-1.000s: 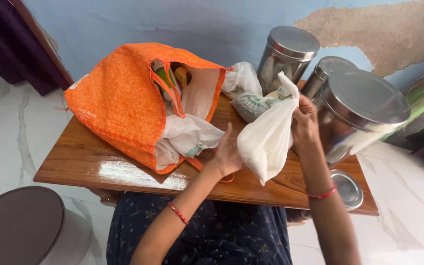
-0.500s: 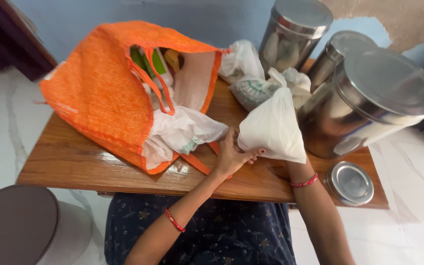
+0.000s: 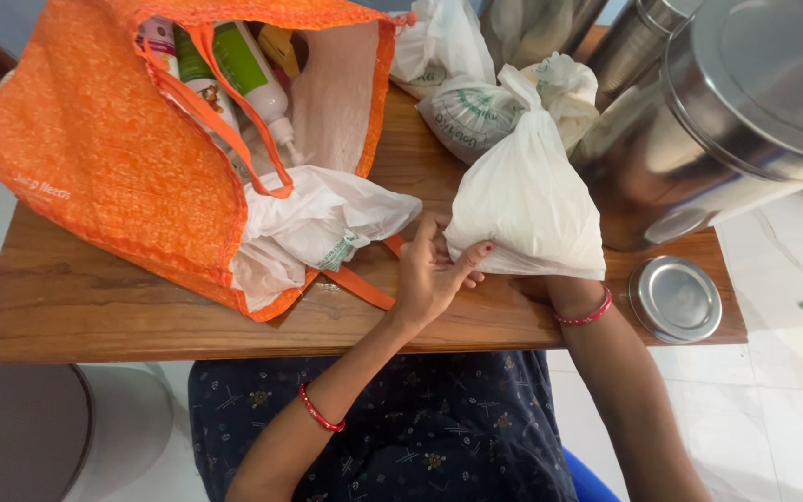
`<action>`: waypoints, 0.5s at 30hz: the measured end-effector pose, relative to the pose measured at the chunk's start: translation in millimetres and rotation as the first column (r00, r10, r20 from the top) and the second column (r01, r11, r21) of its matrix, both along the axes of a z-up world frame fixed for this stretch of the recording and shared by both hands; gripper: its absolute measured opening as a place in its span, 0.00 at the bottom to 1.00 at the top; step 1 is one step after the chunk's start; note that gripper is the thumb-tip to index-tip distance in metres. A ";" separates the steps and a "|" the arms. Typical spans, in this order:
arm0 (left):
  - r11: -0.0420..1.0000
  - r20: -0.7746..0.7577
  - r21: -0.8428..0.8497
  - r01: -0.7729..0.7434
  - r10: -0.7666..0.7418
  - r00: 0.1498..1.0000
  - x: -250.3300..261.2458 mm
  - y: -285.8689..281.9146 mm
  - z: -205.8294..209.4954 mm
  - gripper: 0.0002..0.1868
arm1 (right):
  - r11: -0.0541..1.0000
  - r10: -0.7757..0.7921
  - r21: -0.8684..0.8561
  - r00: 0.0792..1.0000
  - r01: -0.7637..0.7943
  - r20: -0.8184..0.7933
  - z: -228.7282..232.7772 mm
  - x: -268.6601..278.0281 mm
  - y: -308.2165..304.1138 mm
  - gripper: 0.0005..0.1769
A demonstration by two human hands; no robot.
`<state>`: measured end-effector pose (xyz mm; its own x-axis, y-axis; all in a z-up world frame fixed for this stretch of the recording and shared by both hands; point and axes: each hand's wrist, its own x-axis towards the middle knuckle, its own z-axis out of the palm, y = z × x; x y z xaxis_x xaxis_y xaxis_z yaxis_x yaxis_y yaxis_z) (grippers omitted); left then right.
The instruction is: The person unpacks plastic bags containing white powder and several bottles of personal care products from an orange bag, placing them on a wooden table.
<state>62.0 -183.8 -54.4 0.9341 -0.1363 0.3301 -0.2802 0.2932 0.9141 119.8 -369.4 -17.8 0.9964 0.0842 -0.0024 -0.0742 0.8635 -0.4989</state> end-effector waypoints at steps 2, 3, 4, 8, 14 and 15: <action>1.000 -0.024 -0.021 0.019 -0.019 1.000 -0.1 0.8 -0.4 0.21 | 1.000 -0.003 0.000 1.000 0.003 -0.005 0.0 -0.5 -1.3 0.11; 0.999 -0.022 -0.029 0.027 -0.027 0.999 0.4 1.3 -1.0 0.21 | 1.000 -0.005 0.001 1.000 0.005 -0.006 0.0 0.8 -1.1 0.11; 0.999 -0.019 -0.036 0.035 -0.036 0.999 0.4 1.5 -1.7 0.21 | 1.000 -0.006 0.003 1.000 0.006 -0.008 -0.5 0.1 -1.3 0.11; 0.995 -0.010 -0.066 0.068 -0.069 0.998 -0.2 2.9 -3.8 0.21 | 1.000 -0.009 -0.005 1.000 0.008 -0.017 -3.0 0.2 -1.1 0.11; 0.991 0.034 -0.085 0.106 -0.103 0.994 0.3 3.6 -5.4 0.22 | 1.000 -0.012 0.000 1.000 0.012 -0.020 -7.0 2.8 -0.8 0.10; 0.991 0.047 -0.075 0.107 -0.104 0.993 0.3 4.2 -5.5 0.22 | 1.000 -0.014 -0.005 1.000 0.014 -0.021 -8.0 1.2 -0.5 0.10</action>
